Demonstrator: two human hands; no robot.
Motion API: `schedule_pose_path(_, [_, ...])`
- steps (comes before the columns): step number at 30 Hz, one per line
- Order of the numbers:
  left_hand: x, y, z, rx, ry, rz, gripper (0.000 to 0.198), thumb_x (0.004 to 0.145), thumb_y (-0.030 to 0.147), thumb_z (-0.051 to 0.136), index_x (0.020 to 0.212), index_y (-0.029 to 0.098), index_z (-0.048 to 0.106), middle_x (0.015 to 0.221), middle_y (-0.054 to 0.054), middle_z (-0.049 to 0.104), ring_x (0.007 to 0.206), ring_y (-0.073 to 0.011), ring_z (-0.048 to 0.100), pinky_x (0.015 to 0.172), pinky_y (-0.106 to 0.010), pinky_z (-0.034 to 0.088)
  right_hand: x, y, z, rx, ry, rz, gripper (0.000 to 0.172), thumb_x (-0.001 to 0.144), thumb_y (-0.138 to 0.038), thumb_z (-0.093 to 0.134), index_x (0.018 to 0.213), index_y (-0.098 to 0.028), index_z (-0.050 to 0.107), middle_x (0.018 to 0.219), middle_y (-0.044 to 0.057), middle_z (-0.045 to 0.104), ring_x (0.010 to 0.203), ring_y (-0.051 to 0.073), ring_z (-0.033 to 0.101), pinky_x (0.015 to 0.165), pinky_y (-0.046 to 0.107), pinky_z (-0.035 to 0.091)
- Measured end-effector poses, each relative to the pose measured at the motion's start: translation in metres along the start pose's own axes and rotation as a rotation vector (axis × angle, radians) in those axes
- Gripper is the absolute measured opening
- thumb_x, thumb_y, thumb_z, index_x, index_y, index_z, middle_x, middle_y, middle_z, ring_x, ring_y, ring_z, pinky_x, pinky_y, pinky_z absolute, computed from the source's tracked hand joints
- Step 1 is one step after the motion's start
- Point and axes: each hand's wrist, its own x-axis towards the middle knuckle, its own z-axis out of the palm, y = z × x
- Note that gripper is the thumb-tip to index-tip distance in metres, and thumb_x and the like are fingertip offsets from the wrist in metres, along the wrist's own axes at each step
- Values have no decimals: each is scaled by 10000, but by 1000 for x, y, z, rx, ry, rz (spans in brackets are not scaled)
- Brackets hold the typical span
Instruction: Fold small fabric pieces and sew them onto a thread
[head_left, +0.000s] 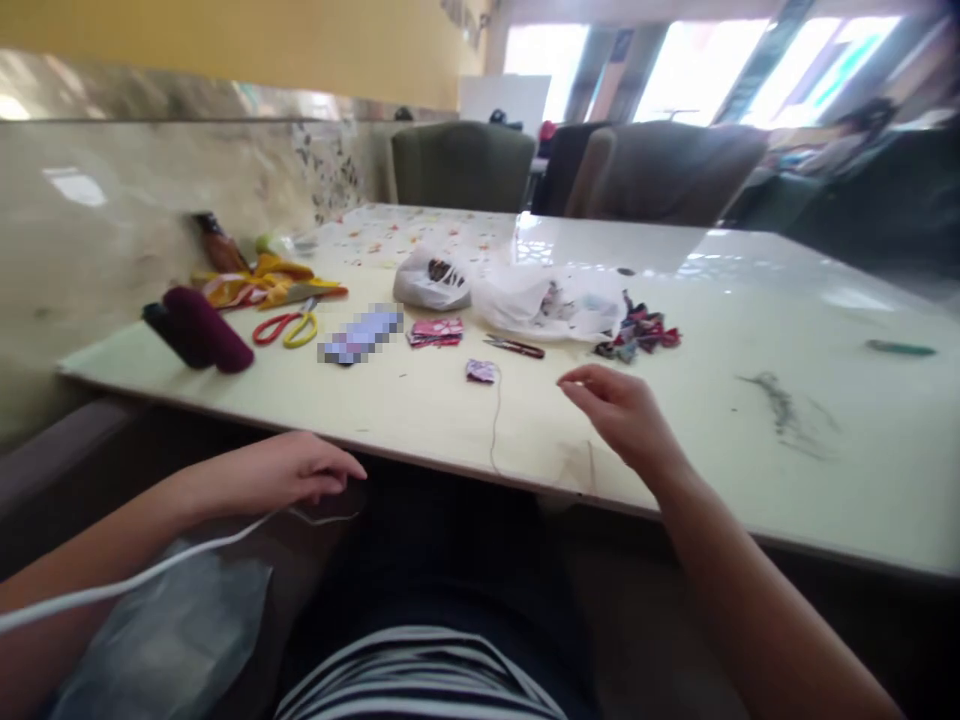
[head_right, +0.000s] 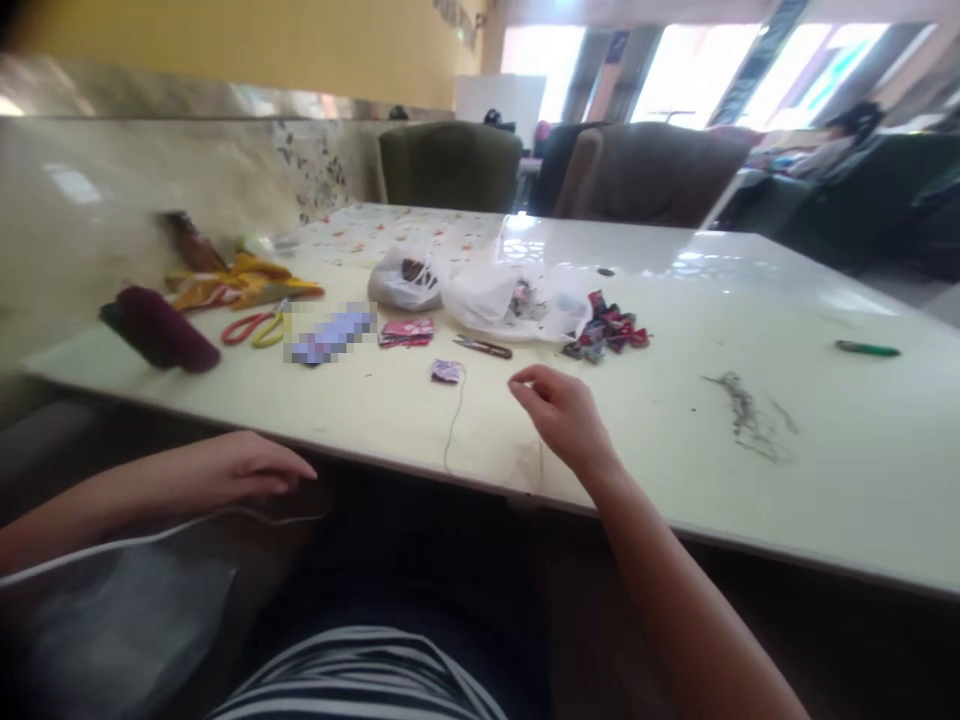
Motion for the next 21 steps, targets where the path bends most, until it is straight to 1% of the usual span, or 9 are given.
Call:
schedule_pose_path(2, [29, 20, -19, -6, -16, 30, 335, 868, 462, 661, 1094, 270, 818, 890, -37, 801, 722, -198, 731, 699, -267, 564, 28, -5, 9, -60, -54, -26, 235, 856, -359, 638, 863, -150, 744, 596, -20, 543, 558, 107, 433, 574, 262, 320])
schedule_pose_path(4, [71, 35, -28, -86, 154, 63, 370, 841, 481, 669, 1075, 228, 803, 883, -51, 790, 715, -197, 724, 691, -277, 566, 57, -9, 24, -130, -150, -6, 216, 874, -310, 614, 872, -141, 749, 658, 2, 606, 607, 121, 491, 605, 263, 339])
schedule_pose_path(7, [146, 43, -25, -231, 403, 60, 352, 744, 448, 722, 959, 178, 792, 804, -71, 755, 647, -202, 682, 582, -283, 539, 94, -10, 50, -275, -273, 0, 188, 880, -221, 593, 911, -141, 761, 824, 46, 705, 733, 153, 585, 676, 266, 378])
schedule_pose_path(9, [191, 42, -18, -293, 452, 110, 322, 698, 421, 748, 910, 185, 794, 805, -70, 754, 618, -192, 643, 559, -283, 509, 109, -7, 67, -322, -308, 10, 159, 852, -207, 647, 939, -151, 767, 902, 68, 736, 798, 179, 621, 704, 272, 391])
schedule_pose_path(11, [224, 40, -11, -293, 493, 180, 248, 617, 386, 804, 784, 203, 782, 780, -64, 753, 683, -208, 647, 603, -281, 497, 116, -2, 81, -366, -324, 25, 190, 811, -211, 707, 985, -160, 763, 983, 94, 751, 877, 216, 647, 722, 281, 395])
schedule_pose_path(13, [245, 39, -6, -246, 472, 200, 242, 575, 371, 827, 746, 210, 770, 713, -46, 728, 676, -214, 635, 617, -285, 479, 116, 3, 91, -402, -329, 36, 206, 808, -207, 705, 1005, -170, 753, 1059, 114, 752, 961, 247, 655, 731, 288, 388])
schedule_pose_path(16, [258, 40, -4, -146, 402, 204, 220, 599, 358, 812, 754, 210, 764, 710, -39, 721, 680, -220, 636, 621, -291, 456, 111, 8, 97, -415, -321, 42, 148, 846, -196, 638, 957, -181, 734, 1085, 114, 749, 1001, 252, 650, 720, 286, 367])
schedule_pose_path(18, [261, 43, -6, -155, 350, 209, 209, 636, 373, 801, 754, 206, 755, 748, -49, 738, 718, -230, 657, 646, -300, 463, 109, 10, 96, -396, -317, 36, 118, 855, -201, 625, 924, -188, 719, 1032, 91, 750, 957, 228, 645, 700, 274, 352])
schedule_pose_path(21, [262, 45, -9, -301, 267, 217, 274, 645, 406, 825, 800, 190, 757, 815, -58, 760, 776, -231, 680, 705, -308, 488, 108, 13, 91, -360, -302, 5, 106, 870, -217, 619, 935, -196, 700, 920, 41, 725, 852, 178, 614, 680, 254, 336])
